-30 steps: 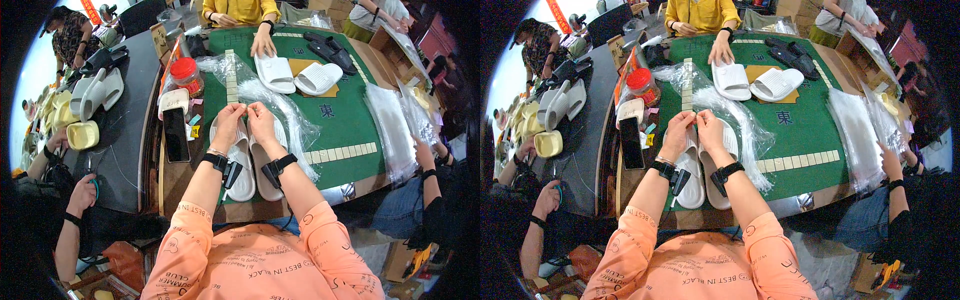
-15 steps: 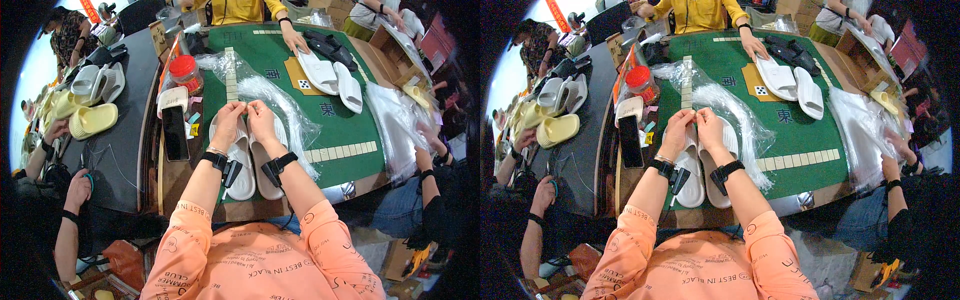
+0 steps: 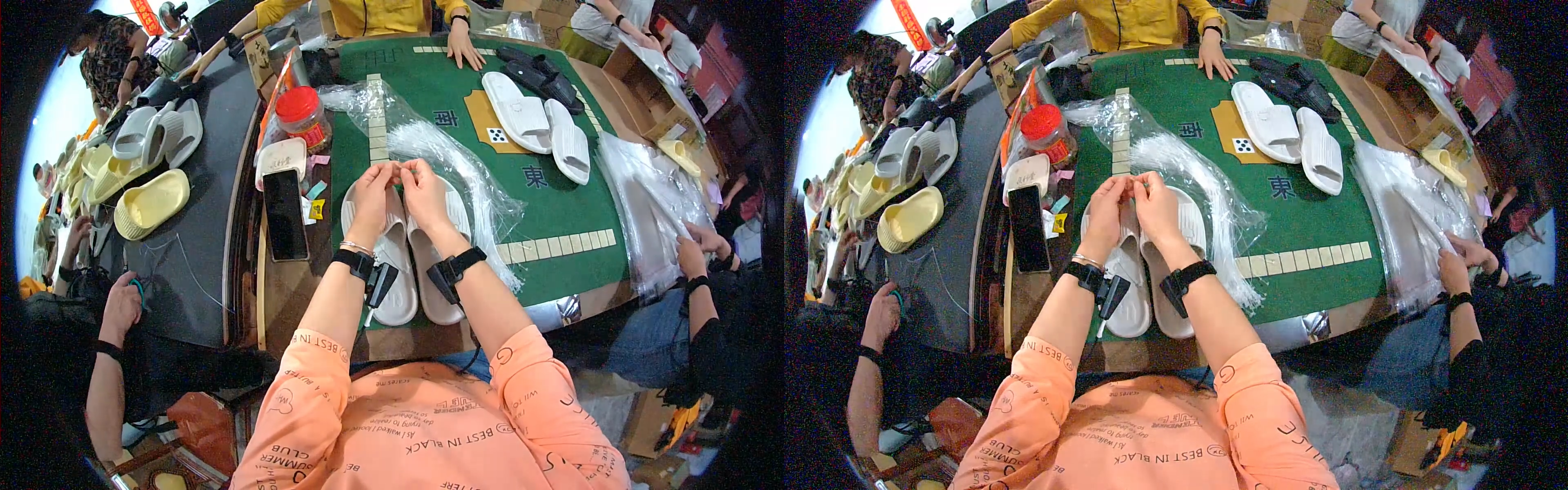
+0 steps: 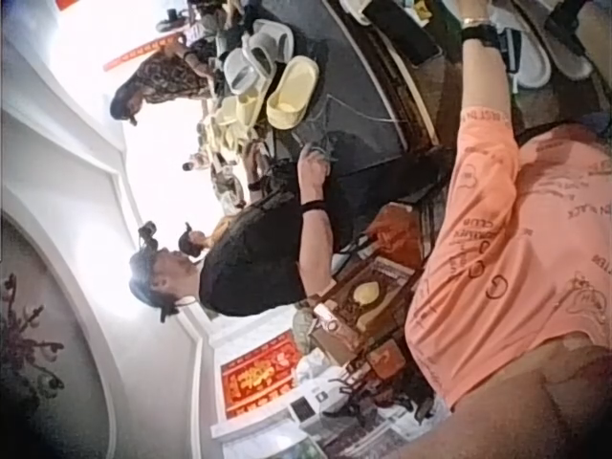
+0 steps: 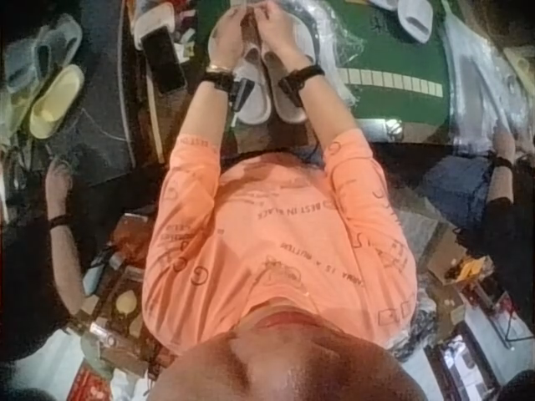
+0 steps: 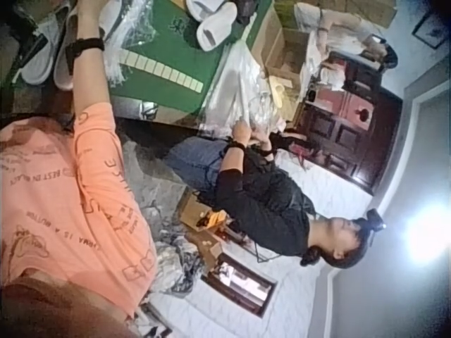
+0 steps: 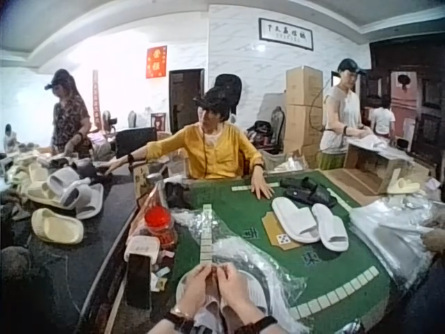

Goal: The recorder is packaging white and yellow slippers into plastic bags.

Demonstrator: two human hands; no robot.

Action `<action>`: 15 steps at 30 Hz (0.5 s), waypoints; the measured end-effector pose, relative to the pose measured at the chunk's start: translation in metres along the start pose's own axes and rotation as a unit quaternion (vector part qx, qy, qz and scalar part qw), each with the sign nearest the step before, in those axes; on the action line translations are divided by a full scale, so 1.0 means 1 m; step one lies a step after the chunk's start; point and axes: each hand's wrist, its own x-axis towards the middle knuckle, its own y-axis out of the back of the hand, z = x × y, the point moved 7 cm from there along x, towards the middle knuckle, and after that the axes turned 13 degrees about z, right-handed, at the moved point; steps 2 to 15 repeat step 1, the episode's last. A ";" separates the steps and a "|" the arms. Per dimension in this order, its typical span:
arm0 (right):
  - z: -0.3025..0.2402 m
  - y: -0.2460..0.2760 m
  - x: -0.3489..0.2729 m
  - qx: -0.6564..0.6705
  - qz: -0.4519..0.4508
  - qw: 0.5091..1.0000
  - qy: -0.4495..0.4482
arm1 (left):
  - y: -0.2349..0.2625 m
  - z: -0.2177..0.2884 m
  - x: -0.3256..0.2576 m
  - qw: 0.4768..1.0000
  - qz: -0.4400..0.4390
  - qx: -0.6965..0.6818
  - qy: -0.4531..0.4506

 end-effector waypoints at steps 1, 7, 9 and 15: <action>0.001 0.001 0.000 -0.001 0.001 1.000 0.000 | -0.001 0.000 0.002 1.000 -0.003 -0.004 0.003; 0.001 0.001 0.000 -0.001 0.001 1.000 0.000 | -0.001 0.000 0.002 1.000 -0.003 -0.004 0.003; 0.001 0.001 0.000 -0.001 0.001 1.000 0.000 | -0.001 0.000 0.002 1.000 -0.003 -0.004 0.003; 0.001 0.001 0.000 -0.001 0.001 1.000 0.000 | -0.001 0.000 0.002 1.000 -0.003 -0.004 0.003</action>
